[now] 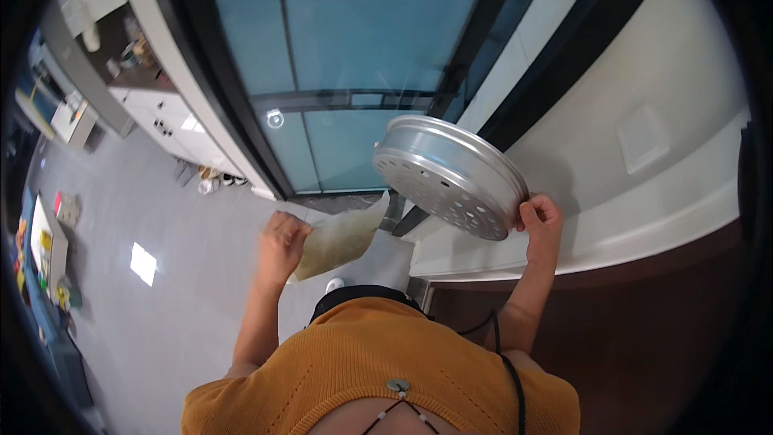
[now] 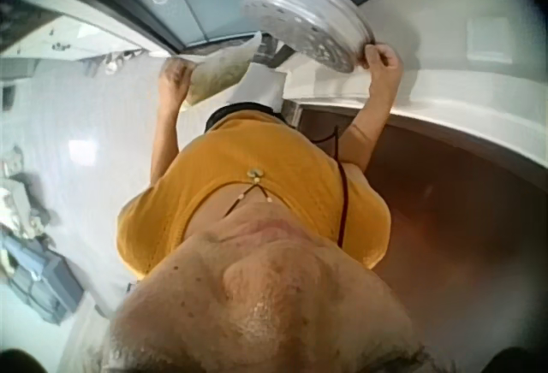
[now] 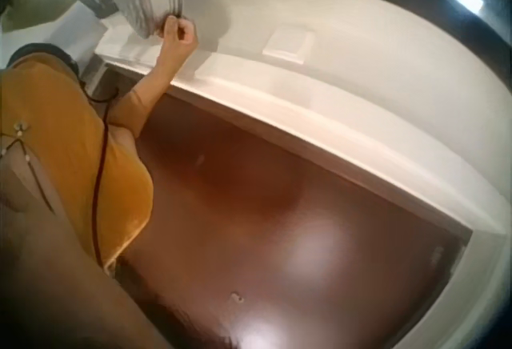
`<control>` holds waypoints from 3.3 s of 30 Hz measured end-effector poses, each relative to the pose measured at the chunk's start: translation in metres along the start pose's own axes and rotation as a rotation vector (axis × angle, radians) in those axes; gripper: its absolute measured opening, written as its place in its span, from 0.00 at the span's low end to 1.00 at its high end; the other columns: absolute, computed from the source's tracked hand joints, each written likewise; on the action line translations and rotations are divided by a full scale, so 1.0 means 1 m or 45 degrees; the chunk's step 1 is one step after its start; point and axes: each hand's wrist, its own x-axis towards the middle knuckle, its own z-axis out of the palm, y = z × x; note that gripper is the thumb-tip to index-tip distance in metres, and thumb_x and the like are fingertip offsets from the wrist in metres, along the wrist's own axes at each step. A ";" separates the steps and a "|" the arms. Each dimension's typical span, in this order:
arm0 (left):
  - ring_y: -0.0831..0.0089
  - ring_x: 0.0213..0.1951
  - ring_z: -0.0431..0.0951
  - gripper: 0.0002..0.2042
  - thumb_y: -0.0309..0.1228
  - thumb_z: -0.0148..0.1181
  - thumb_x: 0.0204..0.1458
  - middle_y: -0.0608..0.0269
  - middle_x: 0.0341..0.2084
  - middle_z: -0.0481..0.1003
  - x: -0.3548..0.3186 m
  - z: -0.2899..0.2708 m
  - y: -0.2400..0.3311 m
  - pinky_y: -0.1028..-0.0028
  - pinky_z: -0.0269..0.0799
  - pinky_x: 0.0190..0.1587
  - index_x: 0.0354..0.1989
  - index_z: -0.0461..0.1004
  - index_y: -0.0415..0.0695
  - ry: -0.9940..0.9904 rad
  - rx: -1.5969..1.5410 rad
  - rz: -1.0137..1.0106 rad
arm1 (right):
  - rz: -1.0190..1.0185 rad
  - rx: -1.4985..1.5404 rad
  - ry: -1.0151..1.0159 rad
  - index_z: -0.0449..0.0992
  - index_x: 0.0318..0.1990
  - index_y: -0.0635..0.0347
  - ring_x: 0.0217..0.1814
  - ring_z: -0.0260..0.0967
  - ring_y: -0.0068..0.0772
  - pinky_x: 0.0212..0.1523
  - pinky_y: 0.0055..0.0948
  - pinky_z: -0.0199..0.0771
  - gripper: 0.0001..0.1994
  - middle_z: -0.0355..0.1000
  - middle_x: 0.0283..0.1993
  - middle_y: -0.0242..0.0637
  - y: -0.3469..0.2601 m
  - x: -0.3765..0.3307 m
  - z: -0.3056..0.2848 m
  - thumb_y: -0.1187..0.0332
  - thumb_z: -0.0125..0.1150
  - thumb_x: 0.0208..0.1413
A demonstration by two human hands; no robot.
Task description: The person retrieves a bag of long green beans from the refrigerator, brings them to a table, and begins trimming the ends by hand and with scissors.
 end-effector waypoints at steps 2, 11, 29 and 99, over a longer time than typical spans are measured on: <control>0.60 0.25 0.67 0.05 0.19 0.59 0.34 0.59 0.18 0.67 0.009 0.004 -0.002 0.68 0.64 0.27 0.18 0.68 0.40 -0.072 -0.067 0.084 | 0.009 -0.074 0.112 0.64 0.18 0.58 0.17 0.55 0.15 0.18 0.16 0.54 0.11 0.62 0.19 0.26 -0.014 -0.009 0.002 0.71 0.56 0.49; 0.61 0.24 0.67 0.06 0.20 0.59 0.35 0.61 0.18 0.68 0.058 0.016 -0.009 0.68 0.63 0.27 0.17 0.67 0.41 -0.319 -0.218 0.440 | 0.110 -0.276 -0.179 0.60 0.46 0.59 0.20 0.56 0.14 0.19 0.16 0.51 0.22 0.62 0.20 0.27 -0.092 -0.004 -0.013 0.63 0.62 0.47; 0.55 0.30 0.69 0.09 0.21 0.58 0.33 0.56 0.27 0.70 0.085 0.076 0.032 0.65 0.67 0.30 0.27 0.70 0.39 -0.685 -0.442 0.708 | -0.093 0.052 0.194 0.63 0.52 0.66 0.15 0.46 0.11 0.17 0.14 0.41 0.36 0.54 0.15 0.18 -0.106 -0.074 -0.033 0.50 0.66 0.39; 0.62 0.26 0.68 0.04 0.20 0.58 0.39 0.58 0.19 0.67 -1.267 -0.612 0.547 0.69 0.63 0.30 0.20 0.69 0.37 -2.537 -2.144 2.217 | 1.035 -1.447 4.368 0.70 0.28 0.65 0.28 0.58 0.16 0.29 0.15 0.59 0.05 0.65 0.30 0.28 -0.303 -1.580 0.550 0.75 0.60 0.45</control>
